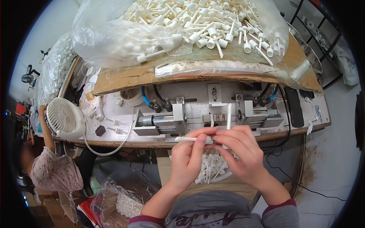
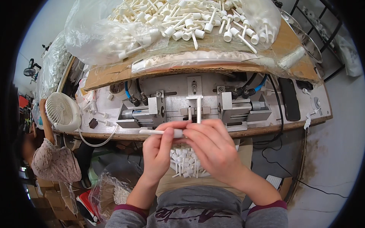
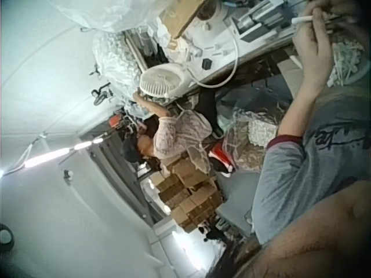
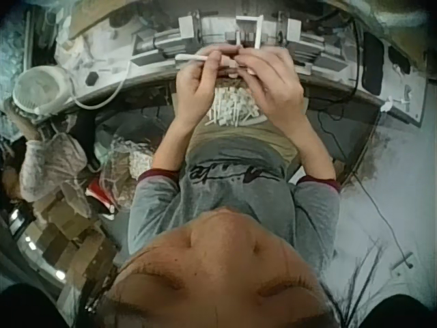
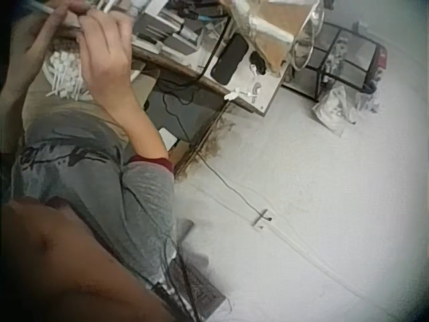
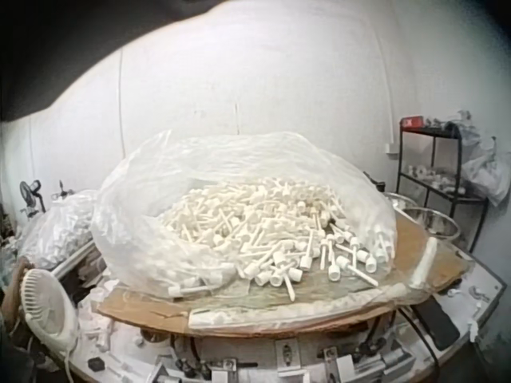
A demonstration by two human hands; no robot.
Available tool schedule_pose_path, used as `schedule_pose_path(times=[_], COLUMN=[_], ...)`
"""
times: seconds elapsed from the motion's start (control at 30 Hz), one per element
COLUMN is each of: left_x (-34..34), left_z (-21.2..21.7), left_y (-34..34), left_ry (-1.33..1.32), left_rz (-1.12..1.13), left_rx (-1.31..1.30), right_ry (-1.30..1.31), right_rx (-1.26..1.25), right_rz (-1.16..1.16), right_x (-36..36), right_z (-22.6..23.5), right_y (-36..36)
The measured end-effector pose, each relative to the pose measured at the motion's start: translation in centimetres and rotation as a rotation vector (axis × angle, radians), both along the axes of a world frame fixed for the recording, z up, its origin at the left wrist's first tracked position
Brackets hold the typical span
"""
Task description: The recorder is assembling small plastic sprayer components using a specialized fixture or machine.
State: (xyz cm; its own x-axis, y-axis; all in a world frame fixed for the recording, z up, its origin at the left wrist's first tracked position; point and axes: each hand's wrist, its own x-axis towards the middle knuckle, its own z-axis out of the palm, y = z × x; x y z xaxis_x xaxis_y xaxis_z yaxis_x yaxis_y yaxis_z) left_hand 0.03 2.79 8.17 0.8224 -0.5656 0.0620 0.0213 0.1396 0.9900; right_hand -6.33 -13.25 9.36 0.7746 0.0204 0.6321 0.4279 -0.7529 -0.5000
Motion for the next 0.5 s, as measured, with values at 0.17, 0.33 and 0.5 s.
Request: schedule_pose_path(times=[0.17, 0.33, 0.5], left_x=[-0.3, -0.1, -0.1], left_z=[0.6, 0.7, 1.5], left_y=[2.1, 2.6, 2.6], left_ry=[-0.102, 0.139, 0.19], left_rz=[0.184, 0.055, 0.01], left_rx=[0.098, -0.112, -0.169], right_ry=[0.168, 0.11, 0.06], right_rx=[0.072, -0.191, -0.32], right_rz=[-0.031, -0.038, -0.086], right_x=[-1.0, 0.3, 1.2], right_z=[-1.4, -3.0, -3.6], right_y=[-0.3, -0.1, 0.3])
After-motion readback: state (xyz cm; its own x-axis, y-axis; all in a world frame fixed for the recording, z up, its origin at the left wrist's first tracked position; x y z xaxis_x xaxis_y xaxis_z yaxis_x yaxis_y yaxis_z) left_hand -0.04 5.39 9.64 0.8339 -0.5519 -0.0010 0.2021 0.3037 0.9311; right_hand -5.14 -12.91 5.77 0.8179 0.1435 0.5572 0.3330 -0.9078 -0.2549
